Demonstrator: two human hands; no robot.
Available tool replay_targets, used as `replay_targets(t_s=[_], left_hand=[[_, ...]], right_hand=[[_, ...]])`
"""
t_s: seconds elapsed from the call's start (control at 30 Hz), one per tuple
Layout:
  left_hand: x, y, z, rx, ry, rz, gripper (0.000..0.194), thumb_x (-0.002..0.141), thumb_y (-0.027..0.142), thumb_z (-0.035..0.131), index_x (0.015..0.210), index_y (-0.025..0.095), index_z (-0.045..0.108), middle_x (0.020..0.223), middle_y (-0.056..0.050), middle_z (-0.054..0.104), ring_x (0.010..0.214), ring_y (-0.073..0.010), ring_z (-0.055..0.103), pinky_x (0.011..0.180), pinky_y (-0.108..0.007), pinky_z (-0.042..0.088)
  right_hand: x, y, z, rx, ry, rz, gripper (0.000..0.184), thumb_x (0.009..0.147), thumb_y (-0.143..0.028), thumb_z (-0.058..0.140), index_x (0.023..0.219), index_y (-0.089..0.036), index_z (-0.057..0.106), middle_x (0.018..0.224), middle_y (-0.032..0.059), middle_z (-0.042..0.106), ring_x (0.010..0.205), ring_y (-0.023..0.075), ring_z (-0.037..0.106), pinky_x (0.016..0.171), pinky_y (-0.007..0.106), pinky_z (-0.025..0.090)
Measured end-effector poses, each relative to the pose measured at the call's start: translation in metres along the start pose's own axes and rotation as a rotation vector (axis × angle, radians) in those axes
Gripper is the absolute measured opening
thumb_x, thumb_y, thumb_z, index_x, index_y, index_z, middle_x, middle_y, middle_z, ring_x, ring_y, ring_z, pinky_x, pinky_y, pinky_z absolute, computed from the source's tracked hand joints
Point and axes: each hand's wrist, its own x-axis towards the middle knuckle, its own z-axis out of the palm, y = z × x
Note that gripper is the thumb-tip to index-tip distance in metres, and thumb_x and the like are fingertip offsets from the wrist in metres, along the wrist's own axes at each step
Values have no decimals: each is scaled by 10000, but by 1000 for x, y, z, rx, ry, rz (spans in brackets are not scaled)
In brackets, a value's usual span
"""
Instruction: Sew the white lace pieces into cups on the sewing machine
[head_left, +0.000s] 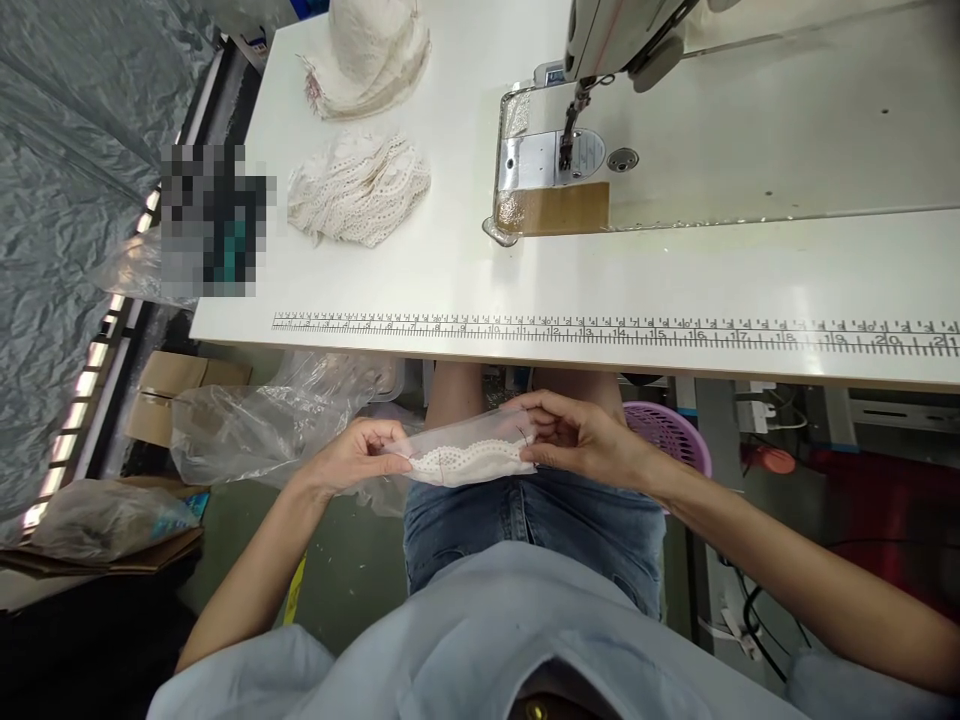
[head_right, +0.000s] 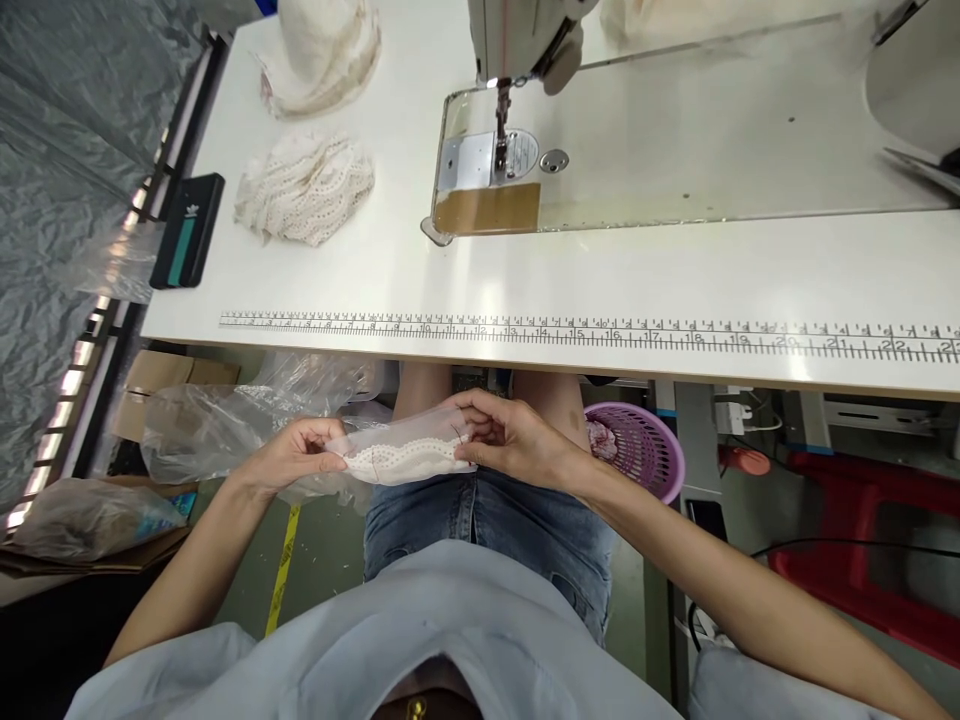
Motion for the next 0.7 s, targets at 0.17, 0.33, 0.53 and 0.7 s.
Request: replay_targets(t_s=[0.17, 0.33, 0.53, 0.7], left_hand=[[-2, 1, 1, 36, -8, 23, 254, 695, 349, 722, 675, 119, 616, 609, 1, 574, 531, -68, 472, 493, -156, 350], [-7, 7, 2, 137, -68, 70, 231, 729, 351, 689, 688, 131, 635, 641, -17, 599, 559, -85, 491, 513, -168, 374], [-10, 10, 1, 168, -86, 85, 211, 747, 331, 674, 698, 130, 634, 640, -25, 605, 562, -84, 492, 517, -165, 379], [-8, 5, -1, 91, 0, 29, 277, 701, 378, 710, 657, 126, 605, 595, -3, 549, 522, -70, 457, 475, -159, 353]], right_hand=[[0, 0, 0, -25, -9, -4, 428, 790, -319, 632, 1173, -187, 491, 927, 42, 636, 810, 134, 604, 725, 280, 506], [1, 1, 0, -2, 15, 60, 410, 760, -351, 656, 1111, -184, 525, 826, 18, 651, 757, 142, 610, 728, 299, 503], [1, 1, 0, 44, -4, 62, 378, 769, -360, 657, 1070, -157, 550, 808, 26, 663, 757, 144, 609, 719, 296, 496], [-1, -6, -6, -13, -66, 43, 364, 874, -396, 524, 1156, -166, 523, 883, 55, 674, 746, 139, 607, 692, 295, 496]])
